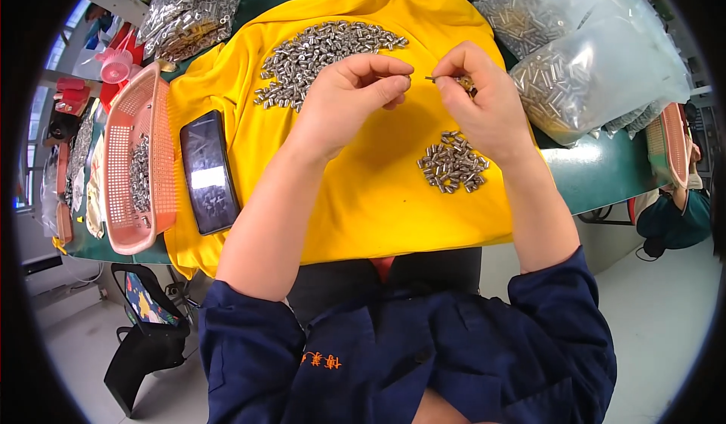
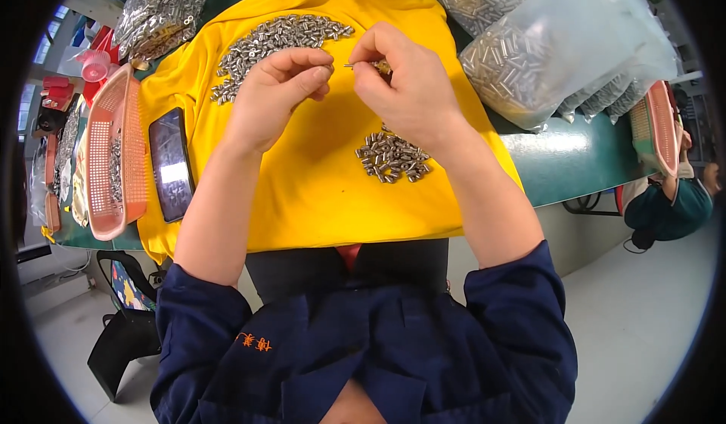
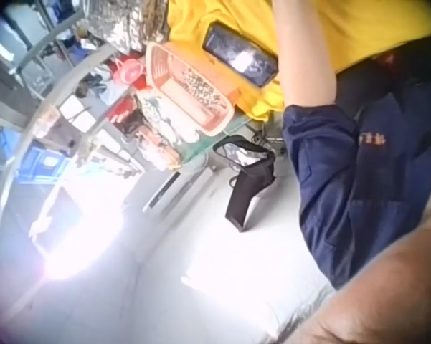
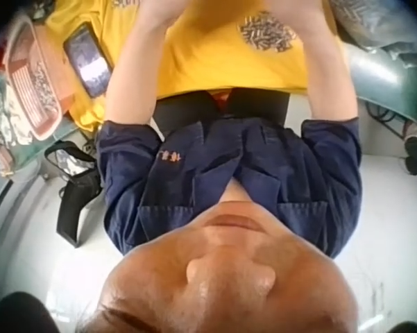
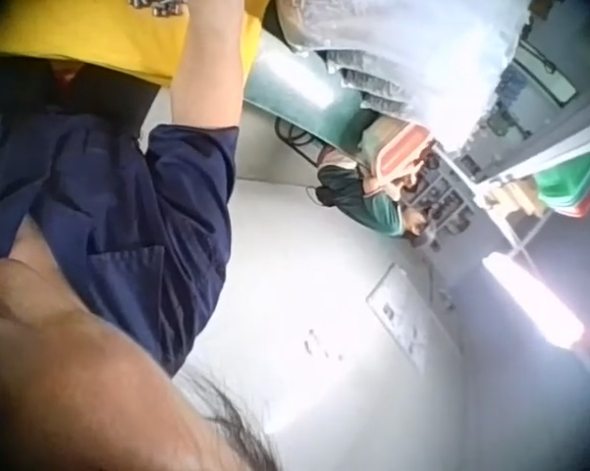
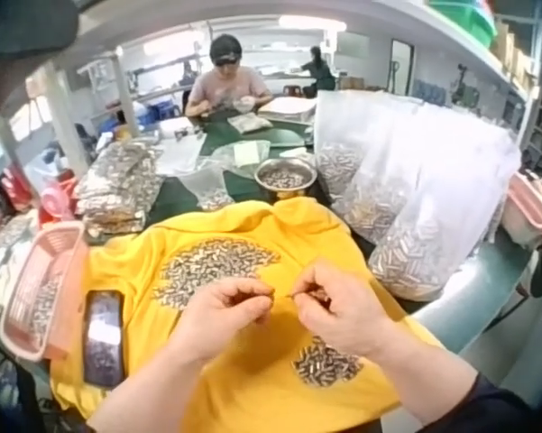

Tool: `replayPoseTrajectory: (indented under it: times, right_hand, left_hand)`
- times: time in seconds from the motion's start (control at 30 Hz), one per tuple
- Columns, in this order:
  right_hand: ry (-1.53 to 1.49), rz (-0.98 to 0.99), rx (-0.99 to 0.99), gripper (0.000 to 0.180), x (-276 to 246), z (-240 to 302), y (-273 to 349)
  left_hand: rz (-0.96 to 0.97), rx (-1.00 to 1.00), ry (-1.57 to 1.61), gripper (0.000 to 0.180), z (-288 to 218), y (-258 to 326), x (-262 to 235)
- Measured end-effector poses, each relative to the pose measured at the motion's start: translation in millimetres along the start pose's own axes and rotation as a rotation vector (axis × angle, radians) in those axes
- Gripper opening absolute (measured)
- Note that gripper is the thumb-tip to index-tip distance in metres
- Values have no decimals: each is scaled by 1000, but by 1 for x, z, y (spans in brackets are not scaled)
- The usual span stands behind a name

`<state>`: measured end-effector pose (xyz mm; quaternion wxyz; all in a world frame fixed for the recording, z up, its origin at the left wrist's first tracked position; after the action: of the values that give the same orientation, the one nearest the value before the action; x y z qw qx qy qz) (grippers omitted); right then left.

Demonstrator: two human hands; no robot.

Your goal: Sorting and inspecting small metal hardware pieces on a yellow cloth at a workbench.

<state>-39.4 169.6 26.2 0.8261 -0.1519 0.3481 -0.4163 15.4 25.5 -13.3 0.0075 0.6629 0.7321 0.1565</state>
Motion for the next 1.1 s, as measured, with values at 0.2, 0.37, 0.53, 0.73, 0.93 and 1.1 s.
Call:
replayPoseTrajectory:
  times: [0.2, 0.37, 0.53, 0.73, 0.93, 1.1]
  right_hand:
    - [-103, 5, -14, 6, 0, -1, 1]
    - [-60, 44, -32, 7, 2, 0, 1]
    - [1, 50, -28, 6, 2, 8, 2]
    - [102, 73, -25, 6, 6, 9, 4]
    - [-115, -2, 64, 5, 9, -2, 5]
    - [-457, -17, 331, 5, 2, -19, 7]
  left_hand:
    - [123, -54, 290, 13, 4, 1, 9]
    - [139, -38, 306, 12, 5, 1, 11]
    - [121, -17, 283, 10, 4, 0, 11]
    - [-25, 69, -18, 9, -5, 3, 11]
    - [-23, 114, 34, 9, -5, 5, 12]
    - [-35, 99, 66, 8, 1, -3, 6]
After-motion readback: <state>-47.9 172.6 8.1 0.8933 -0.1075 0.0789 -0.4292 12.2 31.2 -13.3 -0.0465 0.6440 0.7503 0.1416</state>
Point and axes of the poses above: each hand's wrist, its own y-axis away from the middle knuckle, its own x-axis out of the palm, z = x × y, the point moved 4 cm from there along -y, towards the middle knuckle, and after that the axes turned 11 degrees about -x, right-handed, at the moved point
